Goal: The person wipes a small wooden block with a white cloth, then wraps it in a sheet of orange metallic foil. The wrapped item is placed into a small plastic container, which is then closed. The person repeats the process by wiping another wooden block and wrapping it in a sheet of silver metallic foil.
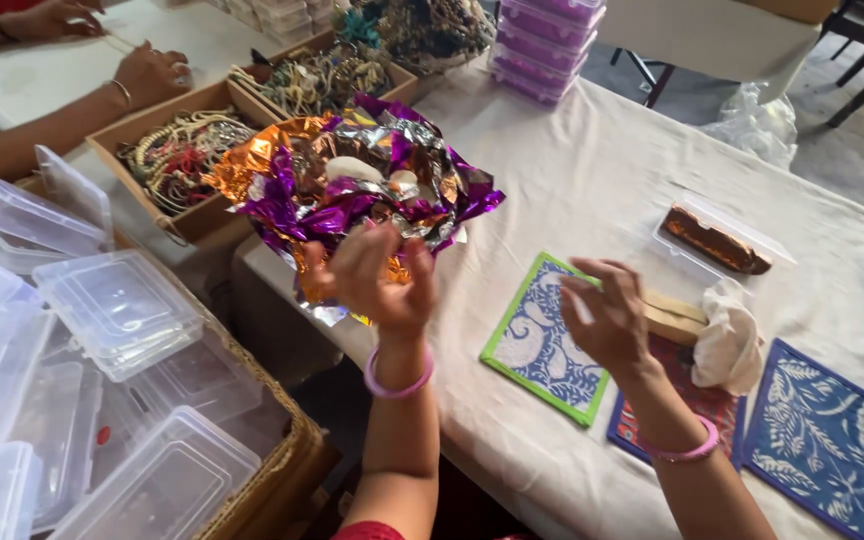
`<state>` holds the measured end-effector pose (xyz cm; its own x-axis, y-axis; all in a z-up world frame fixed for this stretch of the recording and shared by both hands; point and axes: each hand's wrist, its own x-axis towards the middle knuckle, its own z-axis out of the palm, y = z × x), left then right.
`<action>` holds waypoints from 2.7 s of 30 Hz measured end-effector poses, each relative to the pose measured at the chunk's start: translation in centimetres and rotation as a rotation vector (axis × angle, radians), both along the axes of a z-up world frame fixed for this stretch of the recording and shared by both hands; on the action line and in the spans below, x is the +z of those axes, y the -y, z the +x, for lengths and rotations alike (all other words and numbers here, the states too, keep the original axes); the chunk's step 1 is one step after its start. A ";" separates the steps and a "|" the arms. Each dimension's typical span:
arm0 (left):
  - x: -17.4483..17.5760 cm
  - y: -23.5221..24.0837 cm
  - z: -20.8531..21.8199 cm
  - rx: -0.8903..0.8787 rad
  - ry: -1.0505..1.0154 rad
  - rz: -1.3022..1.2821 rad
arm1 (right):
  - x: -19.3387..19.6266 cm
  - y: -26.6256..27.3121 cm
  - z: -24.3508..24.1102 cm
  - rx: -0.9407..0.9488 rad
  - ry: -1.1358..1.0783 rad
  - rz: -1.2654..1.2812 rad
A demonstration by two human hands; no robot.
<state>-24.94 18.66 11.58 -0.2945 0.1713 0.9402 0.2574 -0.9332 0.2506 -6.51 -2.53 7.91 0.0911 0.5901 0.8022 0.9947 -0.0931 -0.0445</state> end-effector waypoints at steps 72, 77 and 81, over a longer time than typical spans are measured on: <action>-9.1 11.1 23.1 -0.591 -0.970 0.371 | -6.7 13.3 11.3 -0.945 -0.469 -0.376; -6.5 11.9 21.2 -0.746 -1.039 0.365 | -8.3 14.9 13.5 -1.004 -0.747 -0.223; -6.9 12.2 20.8 -0.819 -1.133 0.347 | -11.1 16.4 15.2 -0.943 -0.674 0.015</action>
